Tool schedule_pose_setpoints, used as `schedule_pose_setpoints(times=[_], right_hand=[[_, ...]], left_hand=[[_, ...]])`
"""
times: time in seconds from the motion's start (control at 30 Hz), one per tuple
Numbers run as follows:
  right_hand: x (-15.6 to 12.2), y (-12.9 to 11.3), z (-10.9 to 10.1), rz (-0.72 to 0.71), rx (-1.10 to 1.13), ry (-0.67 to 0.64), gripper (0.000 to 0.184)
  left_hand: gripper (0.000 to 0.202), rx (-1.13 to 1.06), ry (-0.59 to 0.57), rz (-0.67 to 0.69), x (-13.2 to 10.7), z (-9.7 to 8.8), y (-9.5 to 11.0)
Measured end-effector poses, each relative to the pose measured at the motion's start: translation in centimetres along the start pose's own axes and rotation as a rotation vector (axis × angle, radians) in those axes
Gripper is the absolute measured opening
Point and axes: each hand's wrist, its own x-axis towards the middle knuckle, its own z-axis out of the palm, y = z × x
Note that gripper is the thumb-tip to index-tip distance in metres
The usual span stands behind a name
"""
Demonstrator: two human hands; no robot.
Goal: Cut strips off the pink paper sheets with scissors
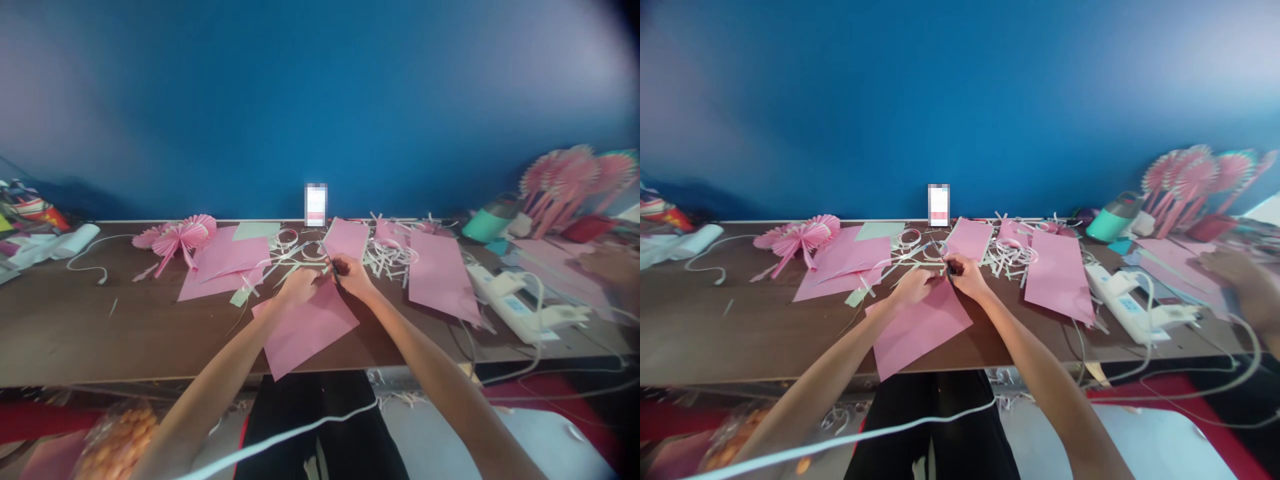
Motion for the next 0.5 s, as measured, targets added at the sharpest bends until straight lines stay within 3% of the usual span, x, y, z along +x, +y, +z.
schedule_pose_setpoints(times=[0.23, 0.3, 0.43, 0.5], right_hand=[[0.3, -0.4, -0.9, 0.035, 0.11, 0.178, 0.031], [0.3, -0.4, -1.2, 0.058, 0.078, 0.12, 0.032], [0.1, 0.0, -0.9, 0.069, 0.003, -0.138, 0.037], [0.1, 0.1, -0.7, 0.048, -0.018, -0.185, 0.036]], left_hand=[[0.029, -0.008, -0.039, 0.008, 0.0, 0.1, -1.1], [0.032, -0.019, -0.057, 0.008, 0.0, 0.2, -1.3], [0.032, -0.049, -0.082, 0.018, 0.2, 0.4, -1.6], [0.034, -0.069, -0.091, 0.028, 0.2, 0.5, -1.7]])
